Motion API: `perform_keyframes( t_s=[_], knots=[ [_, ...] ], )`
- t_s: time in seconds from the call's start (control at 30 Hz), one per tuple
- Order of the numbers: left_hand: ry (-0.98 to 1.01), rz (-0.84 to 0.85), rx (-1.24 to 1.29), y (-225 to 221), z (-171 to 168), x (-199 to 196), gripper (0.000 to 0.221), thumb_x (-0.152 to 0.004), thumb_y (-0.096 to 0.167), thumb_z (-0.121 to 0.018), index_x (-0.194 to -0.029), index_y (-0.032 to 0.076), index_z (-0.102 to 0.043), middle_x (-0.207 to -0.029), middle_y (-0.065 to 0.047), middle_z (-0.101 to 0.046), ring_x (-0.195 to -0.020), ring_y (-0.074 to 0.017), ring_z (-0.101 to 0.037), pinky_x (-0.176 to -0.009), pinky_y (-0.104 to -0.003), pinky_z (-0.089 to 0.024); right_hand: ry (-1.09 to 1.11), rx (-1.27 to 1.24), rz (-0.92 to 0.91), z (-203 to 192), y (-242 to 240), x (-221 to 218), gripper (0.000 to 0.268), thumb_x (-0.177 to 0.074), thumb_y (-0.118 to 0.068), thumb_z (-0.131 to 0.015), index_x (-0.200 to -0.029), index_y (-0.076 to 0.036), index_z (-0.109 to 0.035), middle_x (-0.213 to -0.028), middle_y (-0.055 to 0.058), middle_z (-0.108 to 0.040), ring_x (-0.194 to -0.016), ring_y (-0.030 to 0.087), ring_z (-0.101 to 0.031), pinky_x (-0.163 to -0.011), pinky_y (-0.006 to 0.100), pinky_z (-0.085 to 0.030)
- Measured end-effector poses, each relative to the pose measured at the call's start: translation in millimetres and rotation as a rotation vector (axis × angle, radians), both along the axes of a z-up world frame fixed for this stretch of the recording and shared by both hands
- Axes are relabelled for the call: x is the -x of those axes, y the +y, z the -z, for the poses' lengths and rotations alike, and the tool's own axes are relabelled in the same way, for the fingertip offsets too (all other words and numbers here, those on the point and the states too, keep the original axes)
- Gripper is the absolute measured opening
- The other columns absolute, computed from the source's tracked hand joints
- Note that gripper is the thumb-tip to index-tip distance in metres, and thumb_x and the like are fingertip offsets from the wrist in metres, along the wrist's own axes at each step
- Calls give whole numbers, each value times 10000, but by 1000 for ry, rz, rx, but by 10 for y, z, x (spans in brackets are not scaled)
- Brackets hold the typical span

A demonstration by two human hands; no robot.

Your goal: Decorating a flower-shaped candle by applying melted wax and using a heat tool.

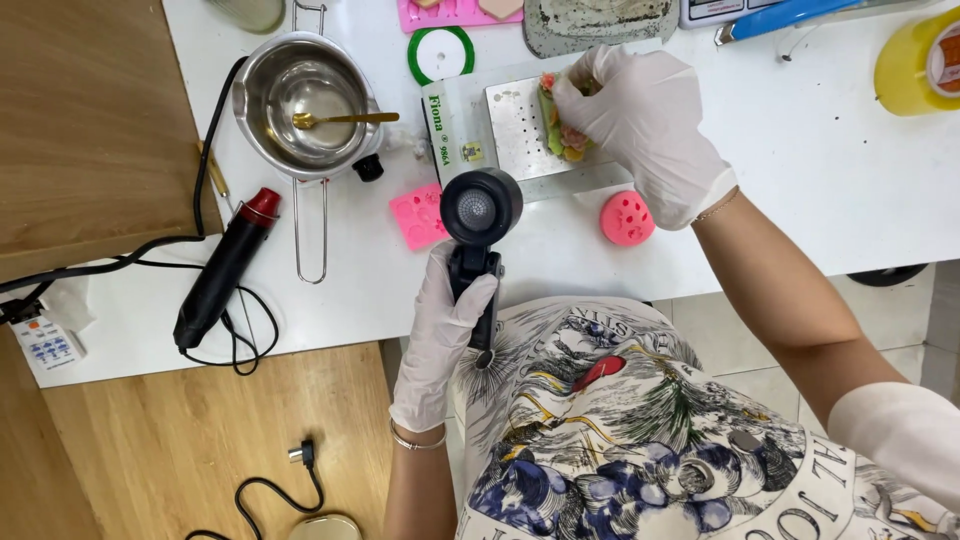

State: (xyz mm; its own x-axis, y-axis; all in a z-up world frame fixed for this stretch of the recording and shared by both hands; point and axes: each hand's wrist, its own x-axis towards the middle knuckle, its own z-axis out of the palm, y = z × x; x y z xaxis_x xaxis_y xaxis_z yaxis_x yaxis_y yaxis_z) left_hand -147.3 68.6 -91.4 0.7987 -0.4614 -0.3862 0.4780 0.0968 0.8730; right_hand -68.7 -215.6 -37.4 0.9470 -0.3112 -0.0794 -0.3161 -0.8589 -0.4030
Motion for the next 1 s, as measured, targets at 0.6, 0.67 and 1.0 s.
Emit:
perform_keyframes(
  t_s=[0.6,0.67,1.0],
  knots=[
    [21,-12,12,-71,33,-106,527,-952,141,-724,-1398,0,-483,-1114,-59,-682,-988,-106,-638,-894,-264,-549,67,51,-15,221,-27,26,329,-1026,-479,-677,-1092,-171,-774,-721,41,-726,-575,203,-674,-533,342,-510],
    [6,-6,-18,-70,20,-109,531,-948,144,-724,-1400,5,-483,-1111,-56,-683,-979,-103,-638,-885,-262,-552,98,17,-5,263,-40,40,339,-1040,-484,-661,-1113,-169,-763,-731,37,-730,-587,204,-679,-552,345,-513],
    [-4,2,-34,-112,-40,-131,508,-947,179,-742,-1365,6,-513,-1096,-45,-685,-976,-94,-626,-880,-255,-542,28,27,-53,208,19,51,346,-1032,-464,-682,-1067,-132,-771,-745,42,-735,-595,204,-692,-551,330,-529]
  ],
)
